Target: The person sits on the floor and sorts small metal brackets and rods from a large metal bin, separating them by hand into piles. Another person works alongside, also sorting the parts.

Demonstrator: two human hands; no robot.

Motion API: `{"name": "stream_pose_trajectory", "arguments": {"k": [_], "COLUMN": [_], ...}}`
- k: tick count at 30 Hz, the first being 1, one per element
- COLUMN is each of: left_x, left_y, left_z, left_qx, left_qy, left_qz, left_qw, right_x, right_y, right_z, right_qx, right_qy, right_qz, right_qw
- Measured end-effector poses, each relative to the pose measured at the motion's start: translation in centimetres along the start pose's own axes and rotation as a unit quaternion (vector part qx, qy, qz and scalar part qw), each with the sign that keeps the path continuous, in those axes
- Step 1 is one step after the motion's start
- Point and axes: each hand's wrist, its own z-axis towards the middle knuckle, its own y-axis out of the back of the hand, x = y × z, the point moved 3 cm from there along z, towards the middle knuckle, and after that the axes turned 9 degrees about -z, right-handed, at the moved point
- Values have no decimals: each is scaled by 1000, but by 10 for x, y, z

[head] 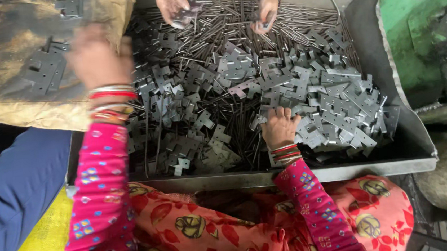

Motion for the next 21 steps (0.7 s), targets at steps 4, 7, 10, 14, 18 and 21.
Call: {"name": "stream_pose_trajectory", "arguments": {"k": [4, 7, 10, 14, 18, 21], "left_x": [-130, -170, -173, -159, -153, -149], "left_y": [-24, -45, -79, -115, -124, -112], "left_z": [-59, -122, -167, -181, -167, -145], "left_qx": [491, 557, 547, 550, 656, 593], "left_qy": [-19, -57, -53, -30, -28, -54], "left_qz": [-147, -104, -67, -55, -133, -299], "left_qw": [859, 822, 833, 833, 742, 746], "right_x": [-23, -56, -84, -85, -36, 5], "right_y": [-13, 9, 48, 73, 36, 9], "right_z": [4, 5, -5, -11, 9, 28], "right_qx": [102, 102, 14, 62, 86, -17], "right_qy": [-29, -60, -153, -230, -192, -78], "right_qz": [157, 491, 793, 905, 778, 430], "right_qw": [982, 863, 590, 354, 592, 899]}}
